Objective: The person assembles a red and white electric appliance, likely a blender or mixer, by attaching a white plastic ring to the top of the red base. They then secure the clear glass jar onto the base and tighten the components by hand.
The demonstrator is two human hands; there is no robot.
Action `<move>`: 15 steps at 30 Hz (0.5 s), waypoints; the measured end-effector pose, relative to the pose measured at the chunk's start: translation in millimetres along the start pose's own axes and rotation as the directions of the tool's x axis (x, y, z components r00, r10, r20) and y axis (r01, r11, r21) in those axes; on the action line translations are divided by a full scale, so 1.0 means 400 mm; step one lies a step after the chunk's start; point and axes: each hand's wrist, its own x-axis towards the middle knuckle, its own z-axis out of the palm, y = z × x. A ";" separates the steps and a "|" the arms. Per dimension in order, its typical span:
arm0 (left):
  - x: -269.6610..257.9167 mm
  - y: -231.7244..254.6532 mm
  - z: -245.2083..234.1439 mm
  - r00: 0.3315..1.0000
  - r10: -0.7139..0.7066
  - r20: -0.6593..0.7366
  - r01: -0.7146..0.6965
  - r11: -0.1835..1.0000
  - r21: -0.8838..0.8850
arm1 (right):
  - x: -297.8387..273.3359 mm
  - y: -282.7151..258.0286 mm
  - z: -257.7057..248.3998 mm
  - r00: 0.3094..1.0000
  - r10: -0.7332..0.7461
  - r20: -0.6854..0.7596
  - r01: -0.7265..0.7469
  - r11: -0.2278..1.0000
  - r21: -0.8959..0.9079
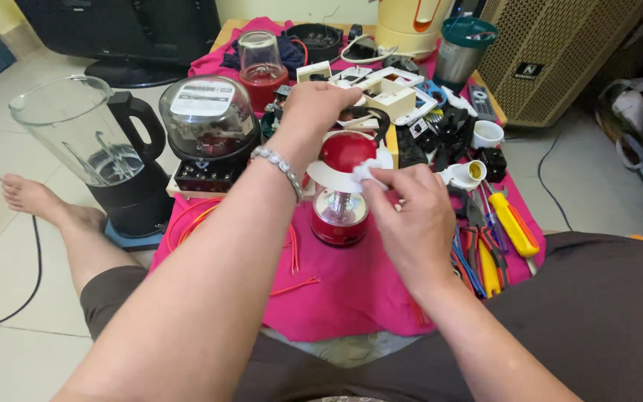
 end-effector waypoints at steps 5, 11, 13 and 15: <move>0.029 -0.009 -0.003 0.994 -0.046 0.101 0.058 0.992 -0.111 | 0.013 -0.046 0.034 0.985 -0.172 0.020 0.173 0.985 -0.024; -0.035 0.020 -0.066 0.970 -0.095 0.223 0.128 0.982 -0.136 | 0.036 -0.060 0.095 0.956 -0.292 0.021 0.292 0.943 -0.159; -0.047 0.027 -0.075 0.963 -0.090 0.253 0.129 0.982 -0.140 | 0.034 -0.053 0.087 0.955 -0.297 0.014 0.294 0.939 -0.177; -0.066 0.041 -0.088 0.957 -0.098 0.272 0.142 0.979 -0.146 | 0.028 -0.039 0.062 0.955 -0.296 0.012 0.296 0.947 -0.125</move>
